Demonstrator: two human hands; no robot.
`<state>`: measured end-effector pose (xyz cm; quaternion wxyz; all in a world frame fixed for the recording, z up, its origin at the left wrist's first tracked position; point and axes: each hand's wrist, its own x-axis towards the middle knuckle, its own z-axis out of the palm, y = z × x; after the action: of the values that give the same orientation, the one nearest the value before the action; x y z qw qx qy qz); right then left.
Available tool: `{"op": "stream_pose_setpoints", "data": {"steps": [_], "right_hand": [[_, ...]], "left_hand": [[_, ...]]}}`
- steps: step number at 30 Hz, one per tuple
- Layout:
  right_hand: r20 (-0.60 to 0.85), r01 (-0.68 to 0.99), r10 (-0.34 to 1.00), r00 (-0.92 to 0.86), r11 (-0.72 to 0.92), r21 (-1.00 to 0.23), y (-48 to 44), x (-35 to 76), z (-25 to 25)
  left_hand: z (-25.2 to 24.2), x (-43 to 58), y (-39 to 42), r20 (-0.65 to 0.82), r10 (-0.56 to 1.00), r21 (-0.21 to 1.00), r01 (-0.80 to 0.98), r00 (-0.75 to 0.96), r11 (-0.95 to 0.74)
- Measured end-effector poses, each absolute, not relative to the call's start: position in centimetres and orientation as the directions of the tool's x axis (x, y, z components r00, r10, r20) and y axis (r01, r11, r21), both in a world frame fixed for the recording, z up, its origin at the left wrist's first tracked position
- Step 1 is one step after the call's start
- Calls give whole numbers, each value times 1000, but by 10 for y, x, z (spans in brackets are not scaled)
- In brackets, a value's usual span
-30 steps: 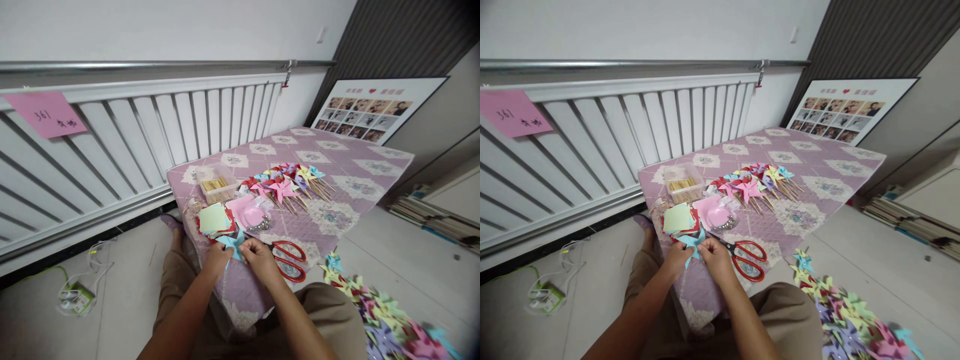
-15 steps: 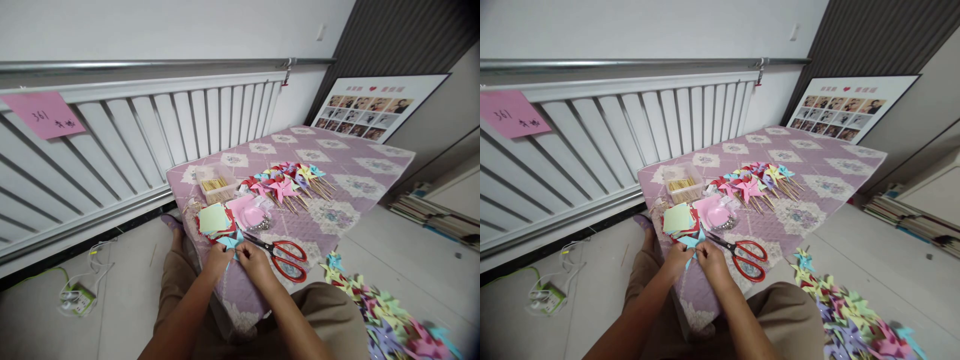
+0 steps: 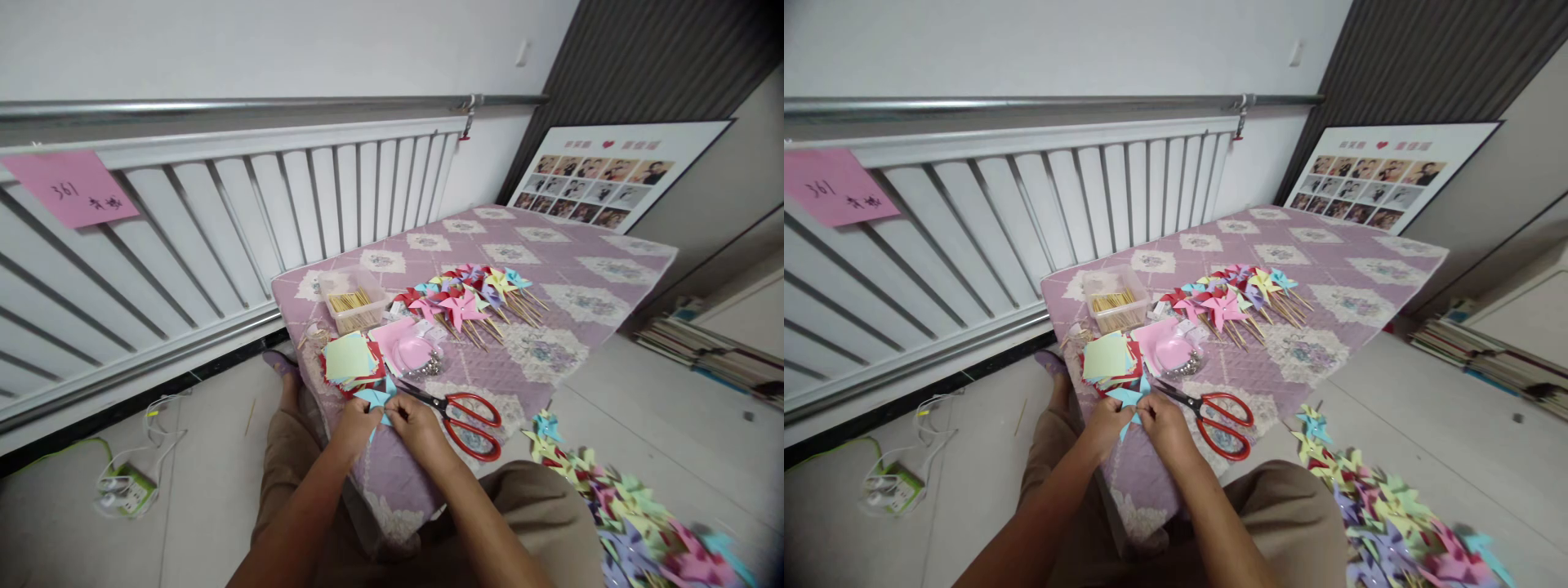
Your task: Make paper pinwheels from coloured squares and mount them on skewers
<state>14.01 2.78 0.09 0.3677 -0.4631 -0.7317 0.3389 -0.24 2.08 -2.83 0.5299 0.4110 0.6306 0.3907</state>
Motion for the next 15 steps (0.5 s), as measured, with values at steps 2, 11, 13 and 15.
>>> {"op": "stream_pose_setpoints", "data": {"steps": [2, 11, 13, 15], "right_hand": [[222, 432, 926, -304, 342, -835, 29, 141, 0], [220, 441, 920, -323, 352, -826, 29, 143, 1], [212, 439, 921, -326, 346, -829, 29, 143, 1], [202, 438, 923, -327, 337, -834, 29, 143, 2]], "left_hand": [[-33, -3, 22, -332, 938, 933, 110, -97, 342], [-34, -5, 21, -278, 956, 949, 128, -93, 288], [-33, -4, 20, -274, 957, 951, 121, -92, 283], [-33, -4, 20, -276, 957, 952, 113, -87, 285]]}}
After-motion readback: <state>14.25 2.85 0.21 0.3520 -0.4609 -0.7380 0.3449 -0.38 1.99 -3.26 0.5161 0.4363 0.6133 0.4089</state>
